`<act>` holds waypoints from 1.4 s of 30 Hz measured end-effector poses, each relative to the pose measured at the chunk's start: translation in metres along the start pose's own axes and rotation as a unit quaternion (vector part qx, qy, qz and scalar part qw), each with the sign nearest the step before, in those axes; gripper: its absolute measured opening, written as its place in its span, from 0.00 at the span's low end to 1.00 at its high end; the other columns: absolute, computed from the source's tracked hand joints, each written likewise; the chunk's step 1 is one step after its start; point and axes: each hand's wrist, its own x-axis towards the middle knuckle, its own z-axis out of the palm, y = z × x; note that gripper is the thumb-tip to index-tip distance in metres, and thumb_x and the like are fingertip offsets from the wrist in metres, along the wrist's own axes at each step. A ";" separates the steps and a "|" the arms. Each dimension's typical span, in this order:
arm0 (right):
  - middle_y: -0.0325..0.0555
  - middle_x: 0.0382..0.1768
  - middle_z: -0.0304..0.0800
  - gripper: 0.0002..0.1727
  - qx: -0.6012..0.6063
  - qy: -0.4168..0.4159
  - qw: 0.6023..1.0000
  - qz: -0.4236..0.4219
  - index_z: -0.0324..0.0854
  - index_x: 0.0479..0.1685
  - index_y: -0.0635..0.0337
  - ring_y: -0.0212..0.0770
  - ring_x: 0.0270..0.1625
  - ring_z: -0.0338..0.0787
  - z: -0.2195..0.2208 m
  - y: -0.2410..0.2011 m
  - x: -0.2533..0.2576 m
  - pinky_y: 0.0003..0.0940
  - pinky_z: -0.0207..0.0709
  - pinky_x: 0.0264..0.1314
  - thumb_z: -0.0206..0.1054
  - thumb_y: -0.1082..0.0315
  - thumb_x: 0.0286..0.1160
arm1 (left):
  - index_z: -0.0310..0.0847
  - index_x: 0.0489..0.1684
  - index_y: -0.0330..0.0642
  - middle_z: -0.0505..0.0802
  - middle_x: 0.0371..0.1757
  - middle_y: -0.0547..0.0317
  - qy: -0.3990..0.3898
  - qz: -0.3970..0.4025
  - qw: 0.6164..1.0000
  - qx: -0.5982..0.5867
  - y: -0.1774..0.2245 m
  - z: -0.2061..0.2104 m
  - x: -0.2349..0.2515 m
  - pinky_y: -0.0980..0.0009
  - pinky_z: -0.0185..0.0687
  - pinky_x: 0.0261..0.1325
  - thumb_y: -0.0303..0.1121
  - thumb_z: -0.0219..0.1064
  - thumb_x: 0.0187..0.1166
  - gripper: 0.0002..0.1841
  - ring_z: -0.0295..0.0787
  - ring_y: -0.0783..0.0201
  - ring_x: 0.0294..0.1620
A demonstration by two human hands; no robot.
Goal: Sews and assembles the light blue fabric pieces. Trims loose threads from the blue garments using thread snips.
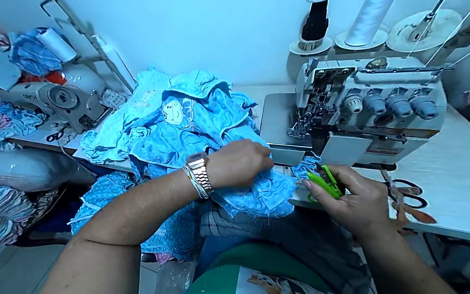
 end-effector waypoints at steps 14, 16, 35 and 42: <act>0.43 0.21 0.86 0.27 -0.061 -0.100 0.993 -0.021 0.88 0.41 0.60 0.43 0.21 0.87 0.019 0.001 -0.023 0.44 0.78 0.21 0.59 0.42 0.78 | 0.90 0.35 0.38 0.91 0.36 0.50 -0.078 -0.112 0.987 -0.085 -0.004 0.009 -0.004 0.48 0.77 0.54 0.28 0.76 0.71 0.04 0.89 0.51 0.45; 0.43 0.22 0.87 0.25 -0.053 -0.082 0.994 -0.041 0.88 0.40 0.59 0.41 0.23 0.87 0.021 -0.002 -0.020 0.41 0.79 0.22 0.60 0.45 0.79 | 0.89 0.31 0.38 0.89 0.32 0.55 0.026 -0.073 0.984 -0.160 -0.008 0.004 -0.013 0.59 0.79 0.48 0.27 0.77 0.69 0.03 0.88 0.61 0.38; 0.45 0.11 0.77 0.17 -0.129 -0.179 0.973 0.063 0.83 0.27 0.60 0.50 0.15 0.84 0.055 -0.038 -0.028 0.48 0.72 0.15 0.69 0.53 0.68 | 0.92 0.30 0.40 0.91 0.45 0.51 0.105 -0.152 0.977 -0.109 -0.024 0.030 -0.016 0.52 0.84 0.49 0.22 0.69 0.66 0.05 0.90 0.54 0.47; 0.44 0.15 0.80 0.21 -0.080 -0.049 0.995 0.042 0.86 0.35 0.62 0.44 0.15 0.81 0.055 -0.036 -0.026 0.41 0.70 0.13 0.64 0.50 0.75 | 0.96 0.51 0.56 0.84 0.76 0.50 -0.090 -0.111 0.985 -0.092 -0.004 0.045 -0.019 0.37 0.62 0.74 0.54 0.83 0.61 0.22 0.72 0.45 0.80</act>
